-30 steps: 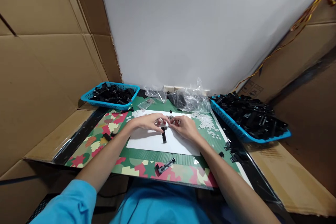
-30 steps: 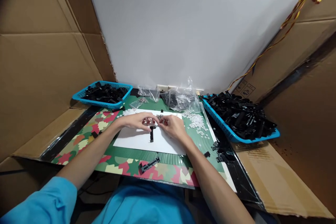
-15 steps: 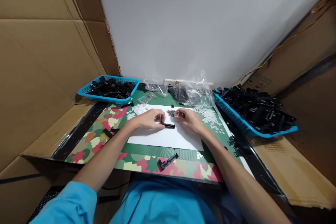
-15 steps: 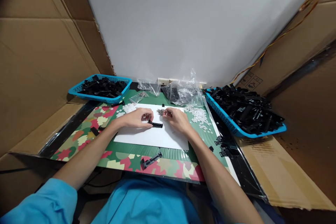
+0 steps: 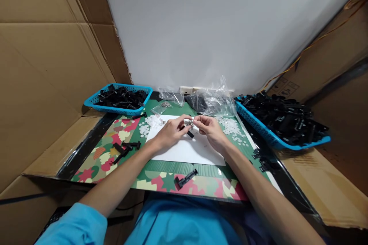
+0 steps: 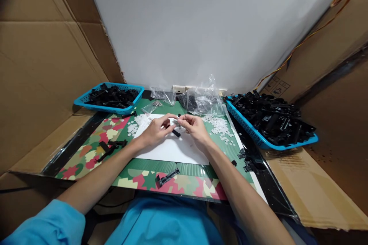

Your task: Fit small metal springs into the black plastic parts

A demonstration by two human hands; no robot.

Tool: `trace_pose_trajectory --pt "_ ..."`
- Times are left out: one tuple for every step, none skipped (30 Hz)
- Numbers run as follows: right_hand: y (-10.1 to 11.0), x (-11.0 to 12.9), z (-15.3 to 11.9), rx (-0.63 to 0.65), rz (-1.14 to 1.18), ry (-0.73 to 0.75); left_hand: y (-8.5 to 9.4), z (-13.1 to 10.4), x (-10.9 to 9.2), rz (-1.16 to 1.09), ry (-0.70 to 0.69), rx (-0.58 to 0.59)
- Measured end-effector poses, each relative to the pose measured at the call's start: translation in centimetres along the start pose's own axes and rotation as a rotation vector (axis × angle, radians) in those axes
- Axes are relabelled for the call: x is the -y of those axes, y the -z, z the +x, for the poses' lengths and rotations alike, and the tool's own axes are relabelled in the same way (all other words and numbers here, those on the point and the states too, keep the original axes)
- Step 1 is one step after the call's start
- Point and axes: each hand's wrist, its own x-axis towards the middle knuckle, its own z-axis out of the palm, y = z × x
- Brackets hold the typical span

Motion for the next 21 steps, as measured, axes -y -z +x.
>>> trace_pose_trajectory --pt "-0.3 0.0 -0.1 0.013 0.027 -0.010 -0.3 -0.1 -0.2 0.033 -0.021 -0.024" --pt "-0.5 0.0 -0.2 0.025 0.053 -0.016 -0.5 -0.3 -0.3 0.059 -0.043 -0.045" --pt "-0.7 0.0 -0.3 0.038 0.079 -0.020 -0.6 -0.4 -0.3 0.087 -0.068 -0.062" --pt "-0.8 0.0 -0.3 0.047 0.101 -0.023 -0.6 -0.5 -0.3 0.125 -0.097 -0.075" --pt "-0.9 0.0 -0.4 0.053 0.118 -0.028 -0.6 -0.6 -0.3 0.175 -0.128 -0.082" --pt "-1.0 0.0 -0.4 0.058 0.127 -0.035 -0.5 -0.7 -0.3 0.233 -0.159 -0.085" --pt "-1.0 0.0 -0.4 0.062 0.131 -0.045 -0.5 -0.7 -0.2 0.293 -0.188 -0.085" --pt "-1.0 0.1 -0.4 0.066 0.135 -0.056 -0.3 -0.7 -0.1 0.349 -0.214 -0.088" --pt "-1.0 0.0 -0.4 0.068 0.141 -0.068 -0.2 -0.7 0.1 0.397 -0.239 -0.090" --pt "-0.9 0.0 -0.4 0.069 0.148 -0.079 -0.1 -0.7 0.2 0.436 -0.270 -0.091" --pt "-0.9 0.0 -0.4 0.070 0.154 -0.087 0.0 -0.6 0.4 0.467 -0.305 -0.088" --pt "-0.8 -0.1 -0.4 0.070 0.159 -0.093 0.1 -0.5 0.6 0.492 -0.343 -0.077" --pt "-0.7 -0.2 -0.4 0.073 0.161 -0.099 0.3 -0.4 0.8 0.512 -0.380 -0.059" --pt "-0.7 -0.3 -0.4 0.079 0.162 -0.105 0.4 -0.4 1.0 0.525 -0.409 -0.036" --pt "-0.6 -0.4 -0.4 0.089 0.161 -0.112 0.5 -0.3 1.2 0.530 -0.427 -0.013" --pt "-0.5 -0.4 -0.4 0.100 0.161 -0.119 0.5 -0.3 1.3 0.524 -0.435 0.006" --pt "-0.5 -0.4 -0.4 0.111 0.160 -0.125 0.6 -0.2 1.4 0.506 -0.431 0.018" --pt "-0.4 -0.4 -0.4 0.120 0.155 -0.128 0.6 -0.2 1.4 0.480 -0.416 0.020" --pt "-0.3 -0.3 -0.4 0.122 0.144 -0.124 0.6 -0.3 1.3 0.447 -0.388 0.015" --pt "-0.3 -0.1 -0.4 0.112 0.122 -0.111 0.5 -0.3 1.2 0.412 -0.350 0.005" --pt "-0.2 0.1 -0.4 0.089 0.086 -0.082 0.5 -0.4 1.1 0.376 -0.306 -0.007"
